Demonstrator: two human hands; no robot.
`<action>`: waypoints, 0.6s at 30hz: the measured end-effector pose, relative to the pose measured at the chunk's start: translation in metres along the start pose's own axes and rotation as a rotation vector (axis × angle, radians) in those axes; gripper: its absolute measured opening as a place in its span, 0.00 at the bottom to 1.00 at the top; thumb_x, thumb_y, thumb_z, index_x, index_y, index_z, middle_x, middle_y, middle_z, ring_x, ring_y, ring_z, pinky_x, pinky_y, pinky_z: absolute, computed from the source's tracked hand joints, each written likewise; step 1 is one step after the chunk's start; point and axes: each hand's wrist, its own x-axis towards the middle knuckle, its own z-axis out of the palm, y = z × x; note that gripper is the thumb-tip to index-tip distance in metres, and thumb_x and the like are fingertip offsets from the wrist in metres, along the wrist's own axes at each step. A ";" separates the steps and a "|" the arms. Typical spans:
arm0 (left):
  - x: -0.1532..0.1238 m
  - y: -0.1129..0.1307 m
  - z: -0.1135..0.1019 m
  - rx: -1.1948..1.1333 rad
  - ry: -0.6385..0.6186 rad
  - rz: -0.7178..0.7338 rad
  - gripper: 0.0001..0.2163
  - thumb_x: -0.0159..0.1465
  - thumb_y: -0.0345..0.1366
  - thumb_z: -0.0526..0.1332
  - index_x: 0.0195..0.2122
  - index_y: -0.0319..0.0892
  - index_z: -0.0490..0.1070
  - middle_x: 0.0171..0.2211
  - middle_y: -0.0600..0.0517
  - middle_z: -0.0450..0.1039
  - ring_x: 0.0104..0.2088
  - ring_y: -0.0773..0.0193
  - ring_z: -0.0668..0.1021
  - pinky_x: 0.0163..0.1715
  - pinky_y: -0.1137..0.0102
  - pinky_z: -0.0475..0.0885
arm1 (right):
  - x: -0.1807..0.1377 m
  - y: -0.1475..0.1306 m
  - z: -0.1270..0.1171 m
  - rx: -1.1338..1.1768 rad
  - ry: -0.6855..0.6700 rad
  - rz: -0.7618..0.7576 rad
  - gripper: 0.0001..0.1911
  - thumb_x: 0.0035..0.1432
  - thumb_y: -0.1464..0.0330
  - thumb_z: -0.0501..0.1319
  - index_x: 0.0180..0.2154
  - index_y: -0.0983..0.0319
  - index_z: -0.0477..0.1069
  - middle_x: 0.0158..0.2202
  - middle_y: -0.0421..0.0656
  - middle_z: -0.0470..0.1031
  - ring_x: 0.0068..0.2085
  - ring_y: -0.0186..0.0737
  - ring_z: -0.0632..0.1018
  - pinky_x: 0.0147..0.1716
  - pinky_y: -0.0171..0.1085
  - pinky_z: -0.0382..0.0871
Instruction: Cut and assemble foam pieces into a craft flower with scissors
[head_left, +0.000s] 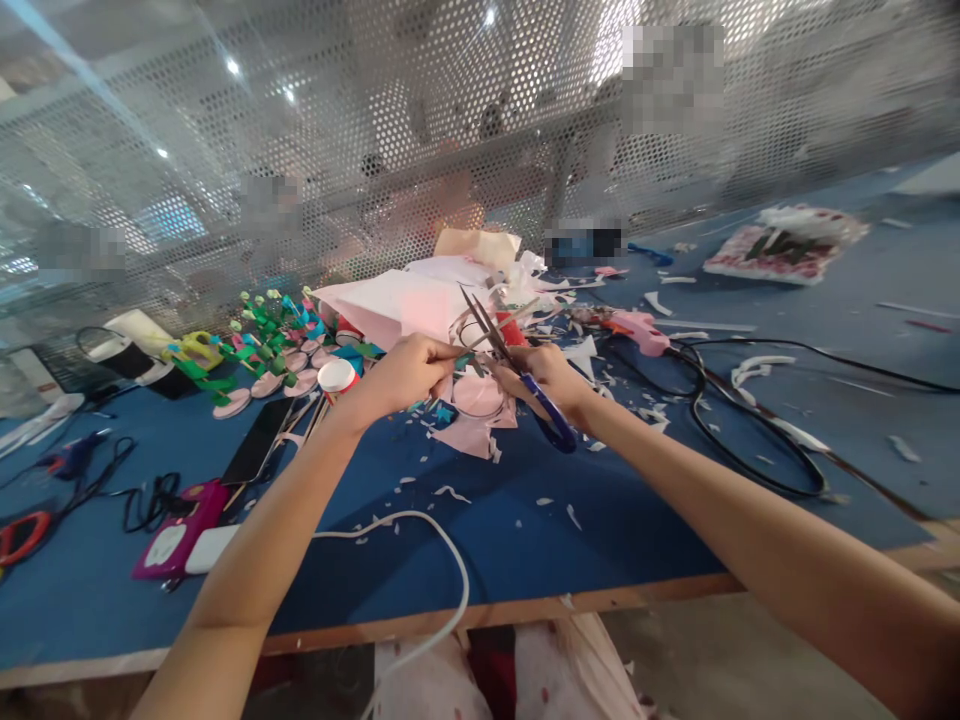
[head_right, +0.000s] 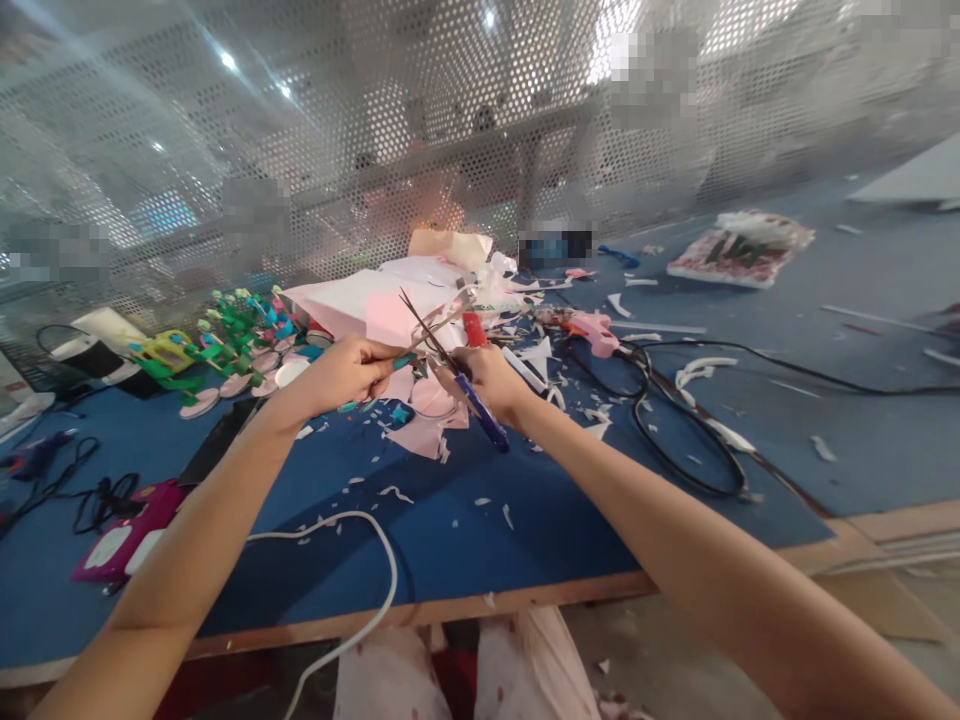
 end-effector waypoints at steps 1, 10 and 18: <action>0.001 -0.001 0.001 -0.008 0.010 0.002 0.14 0.57 0.26 0.50 0.37 0.34 0.74 0.14 0.58 0.61 0.14 0.76 0.61 0.18 0.79 0.58 | 0.000 0.001 0.000 0.007 -0.004 0.006 0.18 0.51 0.58 0.51 0.17 0.61 0.55 0.14 0.37 0.56 0.18 0.29 0.59 0.20 0.33 0.52; -0.002 0.005 0.000 0.028 0.033 -0.001 0.12 0.58 0.28 0.50 0.35 0.35 0.74 0.14 0.57 0.62 0.14 0.76 0.62 0.18 0.79 0.58 | -0.001 -0.001 0.002 0.099 -0.024 0.031 0.13 0.49 0.62 0.51 0.19 0.62 0.59 0.15 0.39 0.62 0.19 0.30 0.63 0.21 0.32 0.56; -0.004 0.004 -0.002 0.070 0.075 0.004 0.12 0.59 0.29 0.50 0.28 0.34 0.73 0.14 0.56 0.64 0.15 0.75 0.62 0.19 0.78 0.58 | 0.000 -0.005 0.002 0.217 -0.092 0.135 0.15 0.51 0.59 0.53 0.20 0.63 0.61 0.17 0.41 0.66 0.20 0.32 0.67 0.21 0.31 0.59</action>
